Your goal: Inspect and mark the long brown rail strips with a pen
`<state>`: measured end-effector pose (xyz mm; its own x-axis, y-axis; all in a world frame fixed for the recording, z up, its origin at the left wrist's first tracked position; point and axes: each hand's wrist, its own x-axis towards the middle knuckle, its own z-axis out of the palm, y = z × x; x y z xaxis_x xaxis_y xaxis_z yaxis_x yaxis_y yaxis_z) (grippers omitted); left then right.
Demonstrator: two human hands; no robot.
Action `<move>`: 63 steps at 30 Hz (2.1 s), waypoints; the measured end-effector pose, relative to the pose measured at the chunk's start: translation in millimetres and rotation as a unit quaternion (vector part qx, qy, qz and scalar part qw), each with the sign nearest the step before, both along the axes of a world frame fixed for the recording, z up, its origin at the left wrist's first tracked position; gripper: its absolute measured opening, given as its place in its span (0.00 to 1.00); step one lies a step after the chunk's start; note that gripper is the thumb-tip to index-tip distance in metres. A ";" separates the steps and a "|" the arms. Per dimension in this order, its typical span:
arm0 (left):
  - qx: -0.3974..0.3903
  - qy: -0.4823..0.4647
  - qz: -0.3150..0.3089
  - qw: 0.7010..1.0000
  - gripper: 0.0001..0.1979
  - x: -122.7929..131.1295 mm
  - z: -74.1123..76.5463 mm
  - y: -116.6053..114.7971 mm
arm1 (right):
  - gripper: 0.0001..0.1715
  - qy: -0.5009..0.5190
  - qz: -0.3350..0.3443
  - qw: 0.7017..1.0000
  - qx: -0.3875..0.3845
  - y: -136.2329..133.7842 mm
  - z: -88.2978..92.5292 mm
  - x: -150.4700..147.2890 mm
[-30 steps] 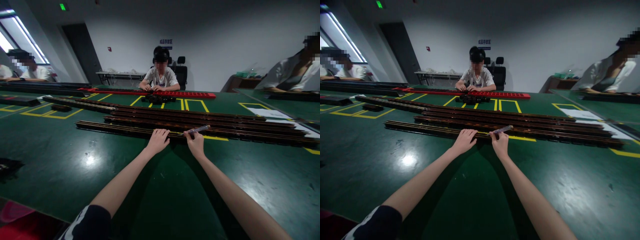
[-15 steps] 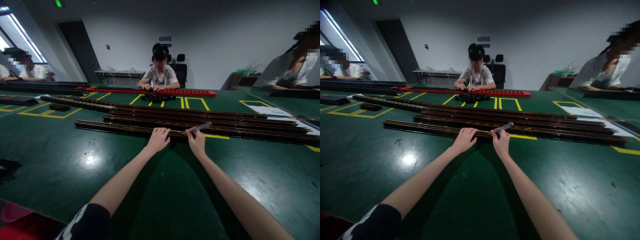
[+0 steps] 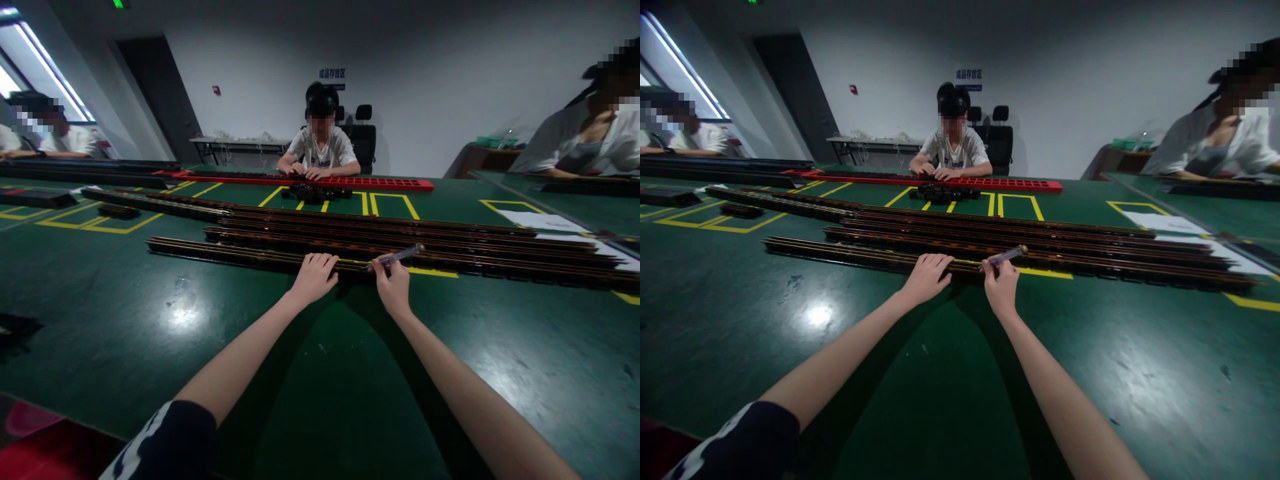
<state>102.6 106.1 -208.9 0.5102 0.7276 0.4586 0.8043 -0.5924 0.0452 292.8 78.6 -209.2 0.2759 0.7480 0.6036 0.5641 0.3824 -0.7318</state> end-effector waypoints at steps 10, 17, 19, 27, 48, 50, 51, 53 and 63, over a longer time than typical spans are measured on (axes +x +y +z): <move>-0.014 0.001 -0.003 1.000 0.19 -1.2 1.4 -0.3 | 0.18 0.039 -0.029 0.999 -0.008 -1.5 -0.8 2.0; -0.020 0.004 0.002 1.000 0.20 -0.7 1.7 -0.7 | 0.18 0.015 -0.010 1.000 -0.005 -2.9 2.2 4.7; -0.018 0.007 0.003 1.000 0.20 -0.4 2.0 -1.0 | 0.18 0.011 -0.009 1.000 -0.010 -2.4 1.8 5.4; -0.007 0.013 0.002 1.000 0.20 -1.4 1.6 -0.8 | 0.15 0.033 0.004 0.999 -0.007 -0.2 -0.2 5.9; -0.010 0.006 -0.002 1.000 0.20 -2.1 0.4 0.0 | 0.18 0.054 0.013 0.998 -0.022 -3.9 4.8 2.9; -0.005 0.009 -0.001 1.000 0.19 -2.2 0.0 0.3 | 0.18 0.055 0.011 0.998 -0.019 -3.7 4.4 3.0; -0.003 0.011 -0.001 1.000 0.19 -2.2 -0.2 0.5 | 0.18 0.055 0.011 0.998 -0.018 -3.6 4.1 3.1; 0.002 0.014 0.000 1.000 0.20 -2.1 -0.6 0.8 | 0.17 0.056 0.013 0.998 -0.015 -3.3 3.8 3.4; -0.013 0.006 0.000 1.000 0.20 -1.7 0.8 -0.3 | 0.16 0.062 0.015 0.998 -0.015 -2.5 2.2 3.4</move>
